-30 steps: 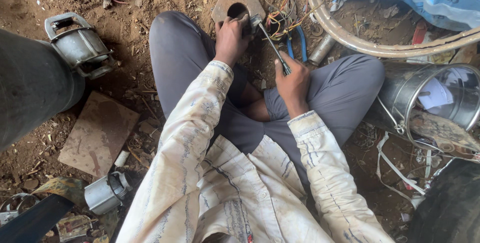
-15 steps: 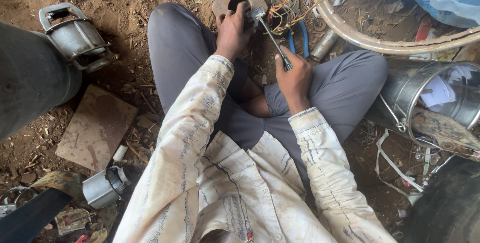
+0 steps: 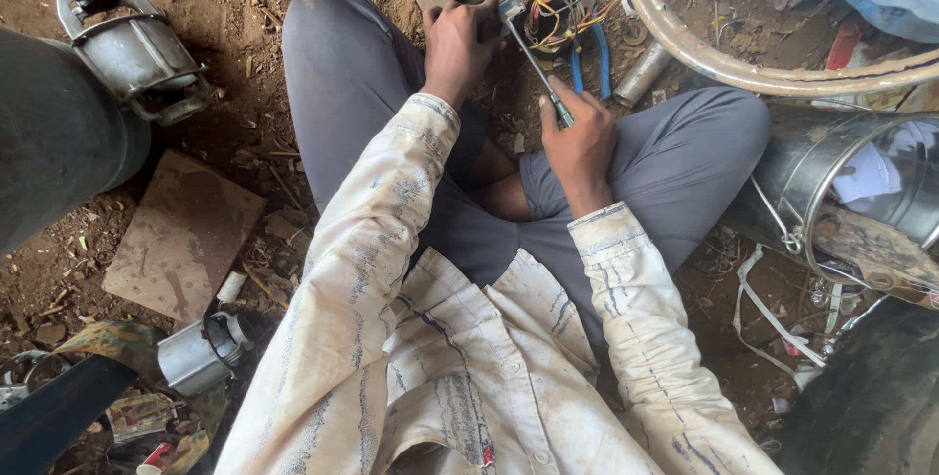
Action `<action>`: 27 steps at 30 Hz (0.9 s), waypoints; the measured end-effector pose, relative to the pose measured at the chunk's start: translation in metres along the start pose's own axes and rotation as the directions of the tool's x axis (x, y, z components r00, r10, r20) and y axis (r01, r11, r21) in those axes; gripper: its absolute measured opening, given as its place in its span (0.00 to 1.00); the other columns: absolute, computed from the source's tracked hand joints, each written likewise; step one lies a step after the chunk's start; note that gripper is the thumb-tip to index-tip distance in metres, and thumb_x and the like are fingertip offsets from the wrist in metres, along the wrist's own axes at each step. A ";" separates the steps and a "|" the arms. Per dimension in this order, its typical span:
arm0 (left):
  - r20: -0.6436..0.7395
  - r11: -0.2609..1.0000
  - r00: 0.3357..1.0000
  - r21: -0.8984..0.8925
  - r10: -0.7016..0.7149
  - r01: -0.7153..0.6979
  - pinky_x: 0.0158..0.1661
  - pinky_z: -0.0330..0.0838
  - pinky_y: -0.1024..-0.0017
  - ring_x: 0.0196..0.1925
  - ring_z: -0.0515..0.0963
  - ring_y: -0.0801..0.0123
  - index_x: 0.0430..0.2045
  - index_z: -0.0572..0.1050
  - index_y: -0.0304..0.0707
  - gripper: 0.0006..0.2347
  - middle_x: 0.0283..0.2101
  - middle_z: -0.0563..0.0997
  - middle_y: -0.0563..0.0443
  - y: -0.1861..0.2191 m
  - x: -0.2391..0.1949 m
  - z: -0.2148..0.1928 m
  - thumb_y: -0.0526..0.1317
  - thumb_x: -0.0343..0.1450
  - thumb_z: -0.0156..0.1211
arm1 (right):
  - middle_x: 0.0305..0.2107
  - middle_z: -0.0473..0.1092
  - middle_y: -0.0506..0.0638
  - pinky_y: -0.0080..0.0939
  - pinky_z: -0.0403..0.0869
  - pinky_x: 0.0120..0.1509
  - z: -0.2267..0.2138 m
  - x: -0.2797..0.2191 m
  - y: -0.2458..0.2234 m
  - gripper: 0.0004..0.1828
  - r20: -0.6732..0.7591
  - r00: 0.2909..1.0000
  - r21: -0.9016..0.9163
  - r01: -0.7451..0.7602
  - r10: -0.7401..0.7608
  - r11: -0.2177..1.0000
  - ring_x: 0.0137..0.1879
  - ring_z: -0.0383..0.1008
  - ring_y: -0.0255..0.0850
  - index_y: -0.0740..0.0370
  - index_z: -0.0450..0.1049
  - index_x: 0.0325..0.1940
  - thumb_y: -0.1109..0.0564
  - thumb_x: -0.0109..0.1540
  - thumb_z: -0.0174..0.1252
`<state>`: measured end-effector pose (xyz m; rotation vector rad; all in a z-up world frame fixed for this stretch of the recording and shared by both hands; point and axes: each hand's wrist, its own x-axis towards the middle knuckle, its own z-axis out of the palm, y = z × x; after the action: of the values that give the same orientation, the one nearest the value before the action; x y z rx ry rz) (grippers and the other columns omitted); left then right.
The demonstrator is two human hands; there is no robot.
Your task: The person sits on the ground and uses pliers and a screwdriver to strip wires and adjust a small electrical component. They repeatedly strip the ends of wires and attempt to fit the component into a metal housing.
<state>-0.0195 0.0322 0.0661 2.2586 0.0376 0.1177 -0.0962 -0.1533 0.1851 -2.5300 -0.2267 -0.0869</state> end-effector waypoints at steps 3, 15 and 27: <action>-0.024 1.000 1.000 0.012 0.010 -0.010 0.52 0.62 0.57 0.45 0.79 0.55 0.47 0.81 0.42 0.22 0.35 0.84 0.47 0.001 -0.001 0.001 0.38 0.58 0.77 | 0.34 0.77 0.62 0.51 0.75 0.45 -0.001 0.002 -0.001 0.15 0.006 1.000 0.021 0.006 -0.006 1.000 0.40 0.79 0.57 0.66 0.81 0.53 0.61 0.63 0.65; -0.046 0.998 0.997 0.025 0.058 -0.057 0.47 0.67 0.56 0.42 0.77 0.46 0.44 0.82 0.39 0.21 0.36 0.82 0.38 0.005 -0.003 -0.001 0.35 0.57 0.77 | 0.36 0.79 0.63 0.46 0.77 0.50 -0.001 0.018 -0.010 0.13 0.051 0.996 0.163 -0.078 0.070 0.984 0.43 0.83 0.54 0.67 0.80 0.51 0.61 0.63 0.64; -0.010 0.998 0.999 0.022 0.053 -0.052 0.48 0.66 0.56 0.45 0.78 0.47 0.43 0.82 0.39 0.19 0.35 0.83 0.40 -0.001 0.001 0.000 0.37 0.58 0.77 | 0.37 0.78 0.65 0.50 0.77 0.48 -0.010 0.015 -0.013 0.13 0.039 0.999 0.036 -0.013 0.012 0.999 0.43 0.81 0.60 0.67 0.81 0.51 0.60 0.63 0.64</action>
<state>-0.0183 0.0325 0.0654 2.2813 -0.0152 0.1576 -0.0839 -0.1462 0.2028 -2.4982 -0.2257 -0.0284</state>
